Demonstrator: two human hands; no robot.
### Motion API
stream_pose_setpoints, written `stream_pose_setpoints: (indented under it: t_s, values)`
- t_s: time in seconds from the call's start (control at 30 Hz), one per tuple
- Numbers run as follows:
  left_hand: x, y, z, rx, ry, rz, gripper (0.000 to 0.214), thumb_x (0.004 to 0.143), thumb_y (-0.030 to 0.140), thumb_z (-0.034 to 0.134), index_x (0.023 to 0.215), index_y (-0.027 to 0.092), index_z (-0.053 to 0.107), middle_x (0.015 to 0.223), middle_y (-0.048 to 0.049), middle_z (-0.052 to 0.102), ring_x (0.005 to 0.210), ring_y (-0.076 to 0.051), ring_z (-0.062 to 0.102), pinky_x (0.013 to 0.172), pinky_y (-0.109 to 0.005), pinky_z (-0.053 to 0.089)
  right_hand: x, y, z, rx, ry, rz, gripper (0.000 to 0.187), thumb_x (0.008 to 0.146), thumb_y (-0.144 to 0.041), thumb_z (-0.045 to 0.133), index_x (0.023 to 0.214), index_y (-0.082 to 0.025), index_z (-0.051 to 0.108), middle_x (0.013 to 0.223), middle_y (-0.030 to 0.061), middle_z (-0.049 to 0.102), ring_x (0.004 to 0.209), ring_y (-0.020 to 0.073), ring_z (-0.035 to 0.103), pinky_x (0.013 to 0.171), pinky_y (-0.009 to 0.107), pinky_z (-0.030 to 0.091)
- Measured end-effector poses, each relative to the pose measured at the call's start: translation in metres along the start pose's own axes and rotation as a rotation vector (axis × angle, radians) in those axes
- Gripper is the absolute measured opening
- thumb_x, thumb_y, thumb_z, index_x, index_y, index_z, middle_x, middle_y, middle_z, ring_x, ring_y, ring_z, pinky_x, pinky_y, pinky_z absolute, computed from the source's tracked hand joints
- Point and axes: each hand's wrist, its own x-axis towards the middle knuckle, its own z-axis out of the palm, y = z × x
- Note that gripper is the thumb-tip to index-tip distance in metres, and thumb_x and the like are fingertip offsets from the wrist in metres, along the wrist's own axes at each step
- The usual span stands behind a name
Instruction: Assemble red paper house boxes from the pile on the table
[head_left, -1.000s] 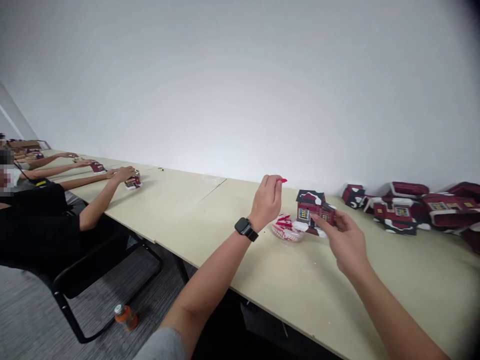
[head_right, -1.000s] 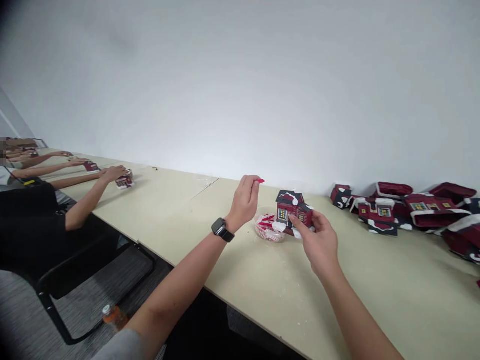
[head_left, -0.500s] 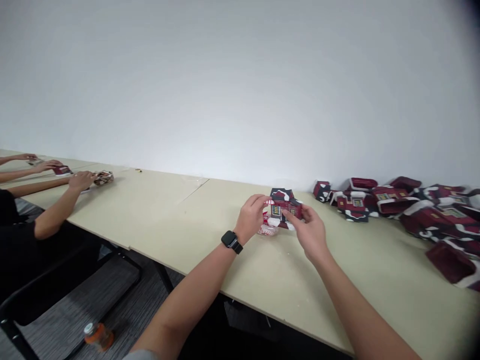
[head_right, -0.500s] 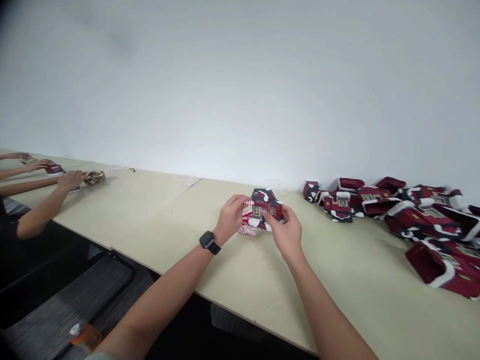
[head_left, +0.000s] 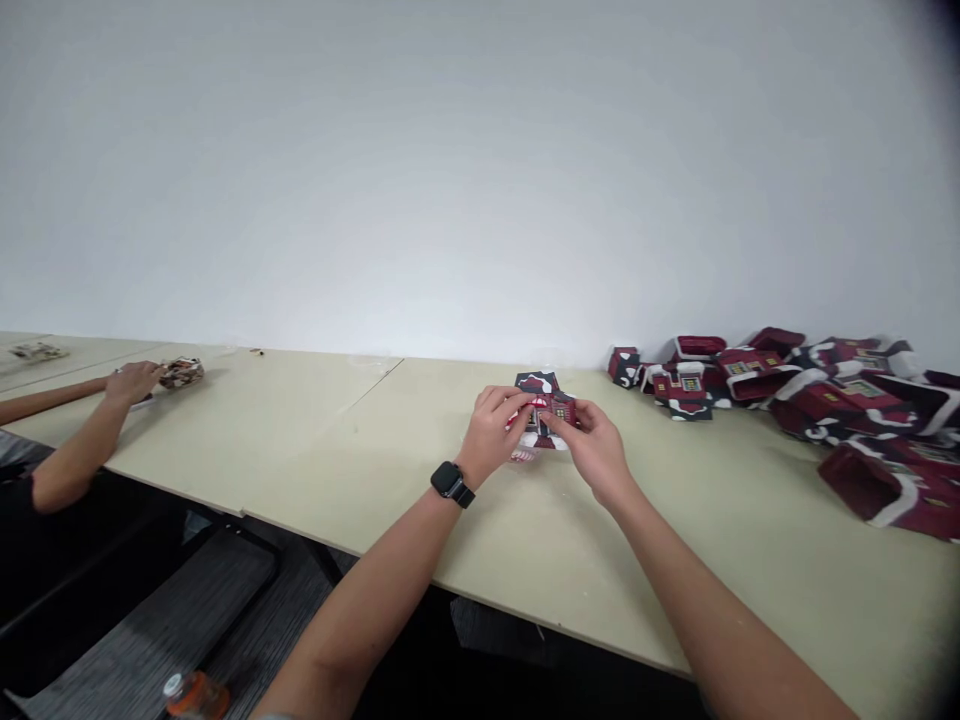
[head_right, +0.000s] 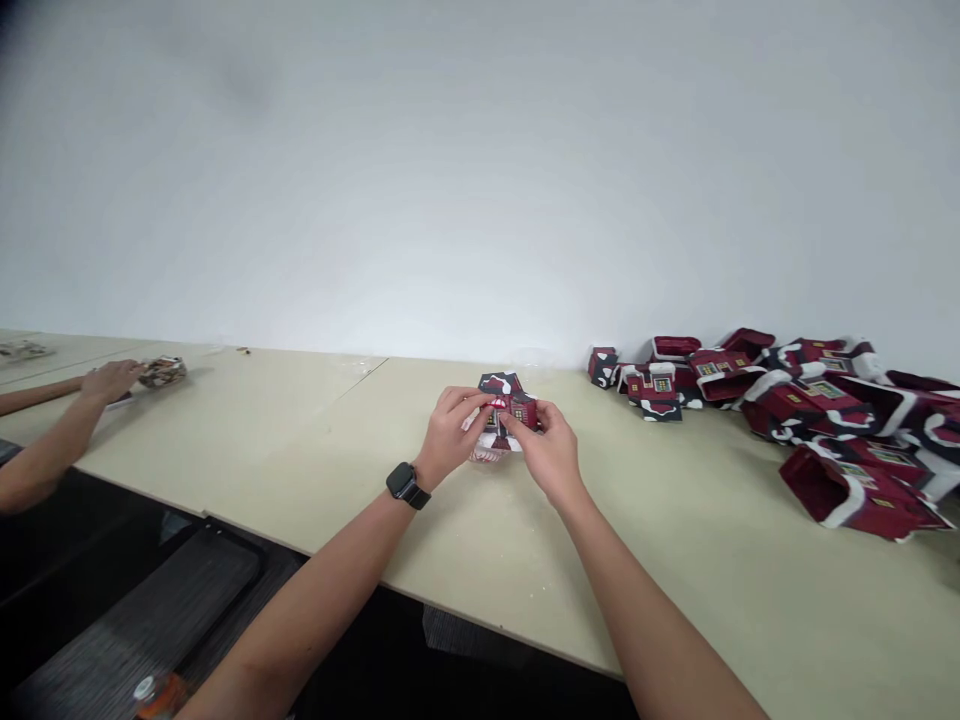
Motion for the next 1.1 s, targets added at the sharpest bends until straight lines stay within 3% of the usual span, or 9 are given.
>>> stream_pose_setpoints:
  t_s: [0.53,0.77,0.93,1.1]
  values:
    - [0.002,0.002,-0.003,0.037,0.024,0.017,0.018,0.107,0.024,0.062,0.118,0.021,0.076,0.106,-0.0088,0.074,0.101,-0.02,0.068,0.09,-0.037,0.06,-0.001,-0.005,0.001,-0.023,-0.019,-0.007,0.058,0.067,-0.057,0.091,0.106,-0.021,0.07,0.106,0.0081,0.08,0.098,0.028,0.073,0.089,0.042,0.058]
    - [0.004,0.001,-0.007,0.053,0.016,0.121,0.022,0.106,0.015,0.06,0.119,0.022,0.076,0.106,-0.0079,0.075,0.103,-0.019,0.069,0.091,-0.036,0.06,-0.001,-0.003,0.003,0.019,-0.009,-0.035,0.057,0.067,-0.057,0.09,0.106,-0.02,0.07,0.106,0.0086,0.08,0.096,0.0271,0.073,0.088,0.042,0.058]
    - [0.005,0.002,-0.01,0.091,0.049,0.153,0.023,0.106,0.014,0.059,0.12,0.024,0.075,0.106,-0.0069,0.078,0.102,-0.019,0.071,0.091,-0.037,0.06,-0.002,-0.001,0.002,-0.032,-0.001,-0.157,0.054,0.073,-0.058,0.088,0.108,-0.022,0.067,0.107,0.0078,0.079,0.094,0.0259,0.072,0.088,0.04,0.057]
    - [0.007,0.006,-0.012,0.14,0.098,0.213,0.019,0.105,0.016,0.064,0.12,0.023,0.073,0.107,-0.0071,0.079,0.103,-0.02,0.074,0.092,-0.038,0.062,-0.008,-0.007,0.002,-0.152,0.093,-0.338,0.049,0.079,-0.054,0.084,0.112,-0.023,0.065,0.105,0.0059,0.076,0.093,0.0253,0.069,0.087,0.038,0.054]
